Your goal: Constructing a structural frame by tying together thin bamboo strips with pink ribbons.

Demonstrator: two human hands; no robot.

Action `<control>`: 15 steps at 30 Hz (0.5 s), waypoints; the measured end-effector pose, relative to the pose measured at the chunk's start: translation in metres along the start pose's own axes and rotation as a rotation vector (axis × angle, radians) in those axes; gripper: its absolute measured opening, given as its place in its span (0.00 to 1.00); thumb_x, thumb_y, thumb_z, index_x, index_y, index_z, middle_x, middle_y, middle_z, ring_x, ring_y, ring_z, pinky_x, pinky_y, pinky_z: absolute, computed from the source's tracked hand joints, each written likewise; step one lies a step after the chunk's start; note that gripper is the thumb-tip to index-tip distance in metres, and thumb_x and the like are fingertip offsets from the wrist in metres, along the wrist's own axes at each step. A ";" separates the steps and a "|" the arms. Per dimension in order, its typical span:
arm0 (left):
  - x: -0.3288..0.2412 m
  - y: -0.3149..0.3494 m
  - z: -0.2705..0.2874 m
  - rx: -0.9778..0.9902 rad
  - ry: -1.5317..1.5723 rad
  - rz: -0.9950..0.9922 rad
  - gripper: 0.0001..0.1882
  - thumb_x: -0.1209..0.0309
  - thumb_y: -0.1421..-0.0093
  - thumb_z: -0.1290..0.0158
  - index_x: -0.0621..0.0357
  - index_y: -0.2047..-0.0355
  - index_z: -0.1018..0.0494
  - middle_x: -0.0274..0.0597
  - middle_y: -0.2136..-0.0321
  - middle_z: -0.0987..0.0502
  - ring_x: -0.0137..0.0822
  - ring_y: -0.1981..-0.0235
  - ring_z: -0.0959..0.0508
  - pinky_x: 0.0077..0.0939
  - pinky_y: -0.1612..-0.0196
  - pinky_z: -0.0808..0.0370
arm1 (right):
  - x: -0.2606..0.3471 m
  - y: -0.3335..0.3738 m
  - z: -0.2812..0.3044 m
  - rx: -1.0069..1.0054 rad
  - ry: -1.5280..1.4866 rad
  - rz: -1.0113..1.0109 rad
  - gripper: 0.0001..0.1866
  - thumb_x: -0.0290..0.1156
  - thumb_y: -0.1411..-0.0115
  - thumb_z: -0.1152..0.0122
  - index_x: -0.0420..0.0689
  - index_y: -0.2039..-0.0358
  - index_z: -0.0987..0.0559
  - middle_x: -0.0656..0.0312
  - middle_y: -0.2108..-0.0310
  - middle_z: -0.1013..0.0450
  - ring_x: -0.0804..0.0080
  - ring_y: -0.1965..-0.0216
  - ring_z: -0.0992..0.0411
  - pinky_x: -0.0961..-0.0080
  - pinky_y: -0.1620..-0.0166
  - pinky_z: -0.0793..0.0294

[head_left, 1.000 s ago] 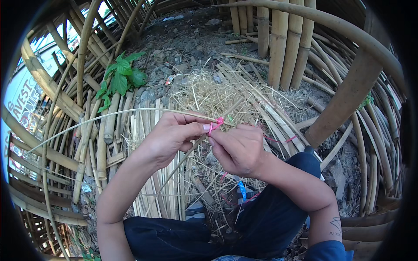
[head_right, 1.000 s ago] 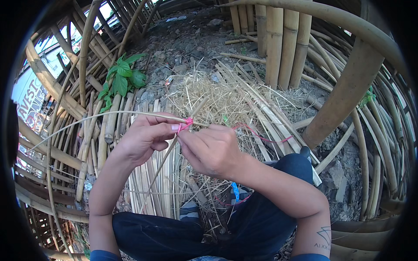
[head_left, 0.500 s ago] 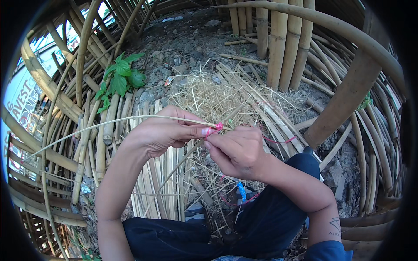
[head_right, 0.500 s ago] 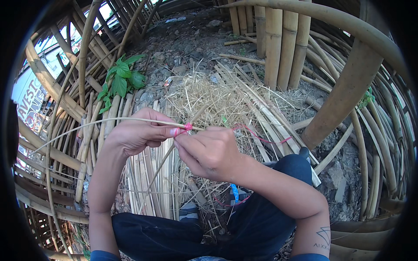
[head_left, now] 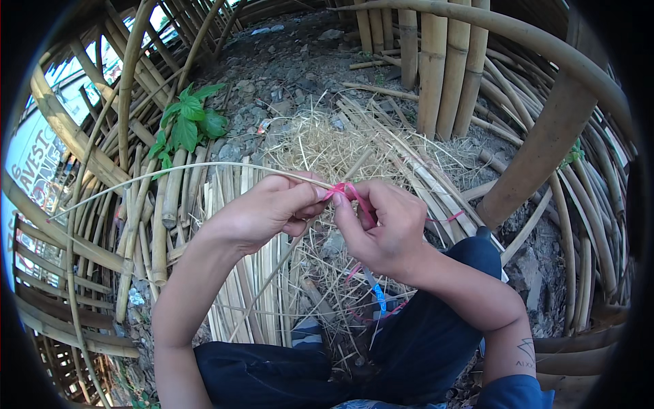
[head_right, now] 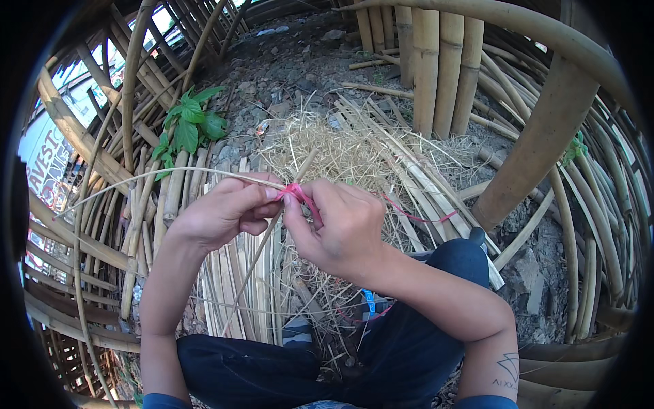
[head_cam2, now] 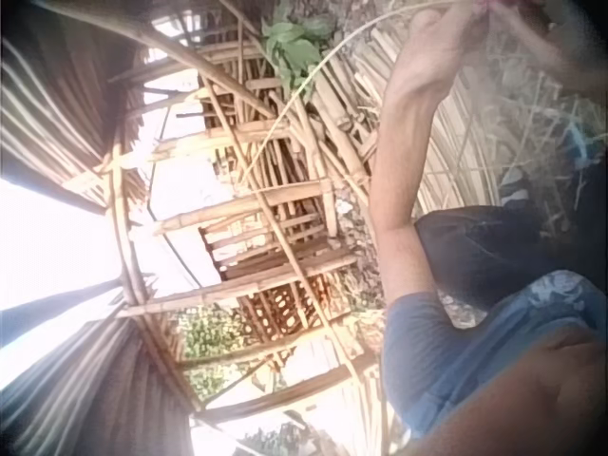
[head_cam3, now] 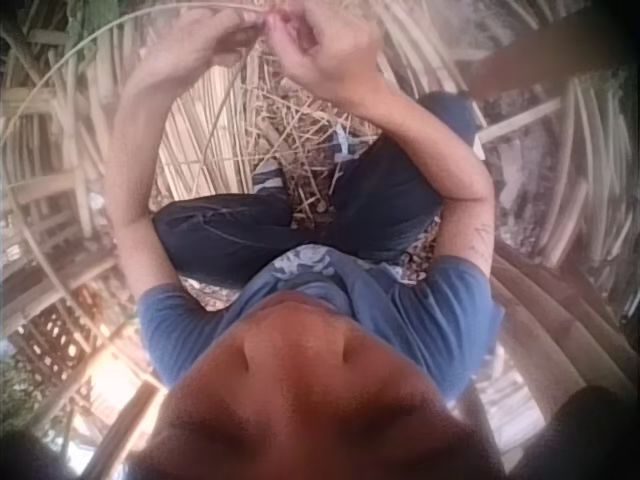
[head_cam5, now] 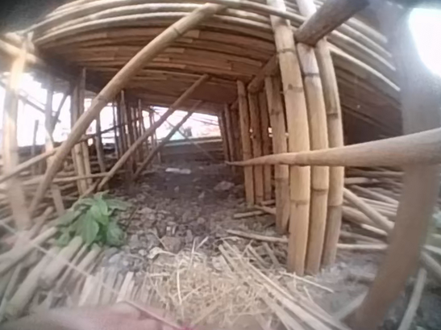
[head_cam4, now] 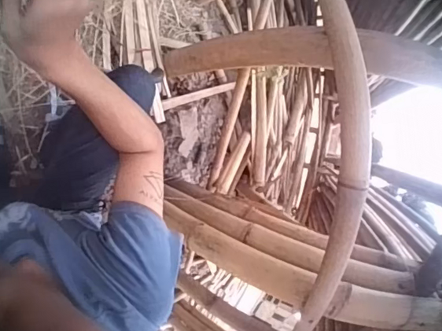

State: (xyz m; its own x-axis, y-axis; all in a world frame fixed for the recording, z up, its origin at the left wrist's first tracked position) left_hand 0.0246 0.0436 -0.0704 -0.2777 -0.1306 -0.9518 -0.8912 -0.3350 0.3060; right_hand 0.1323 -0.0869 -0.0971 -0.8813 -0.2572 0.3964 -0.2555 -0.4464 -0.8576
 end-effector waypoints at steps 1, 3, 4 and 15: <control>0.002 -0.001 0.000 0.014 0.058 0.000 0.07 0.70 0.37 0.51 0.57 0.70 0.27 0.25 0.80 0.35 0.18 0.79 0.40 0.15 0.79 0.44 | -0.002 0.001 0.000 0.001 -0.014 -0.068 0.06 0.28 0.49 0.35 0.42 0.75 0.23 0.64 0.88 0.34 0.68 0.87 0.33 0.72 0.81 0.35; 0.003 -0.001 -0.001 0.028 0.116 0.001 0.07 0.70 0.37 0.52 0.57 0.71 0.28 0.25 0.81 0.38 0.19 0.80 0.42 0.16 0.79 0.45 | -0.002 0.000 0.001 0.001 -0.029 -0.135 0.06 0.29 0.49 0.35 0.43 0.75 0.24 0.65 0.88 0.35 0.68 0.87 0.34 0.71 0.80 0.35; 0.002 -0.001 -0.002 0.009 0.128 0.016 0.08 0.71 0.37 0.52 0.59 0.72 0.28 0.26 0.80 0.36 0.19 0.80 0.41 0.15 0.79 0.44 | 0.001 -0.002 0.002 0.053 0.018 -0.155 0.06 0.29 0.49 0.36 0.43 0.76 0.24 0.63 0.86 0.34 0.66 0.82 0.33 0.70 0.77 0.33; 0.011 0.003 -0.004 -0.228 0.279 -0.013 0.09 0.77 0.39 0.58 0.68 0.71 0.29 0.38 0.75 0.30 0.21 0.78 0.35 0.14 0.80 0.41 | -0.017 0.000 -0.012 0.392 -0.341 -0.404 0.13 0.32 0.40 0.43 0.35 0.62 0.30 0.51 0.62 0.38 0.57 0.63 0.33 0.65 0.61 0.33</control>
State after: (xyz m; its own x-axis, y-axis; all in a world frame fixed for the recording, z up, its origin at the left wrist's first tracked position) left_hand 0.0206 0.0373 -0.0799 -0.1302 -0.3642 -0.9222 -0.7823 -0.5337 0.3212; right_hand 0.1420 -0.0720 -0.1078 -0.5549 -0.2322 0.7989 -0.3192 -0.8274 -0.4622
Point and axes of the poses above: each hand's wrist, its own y-axis away from the middle knuckle, its own z-axis out of the back of the hand, x = y × z, the point moved 3 cm from there along -y, towards the middle knuckle
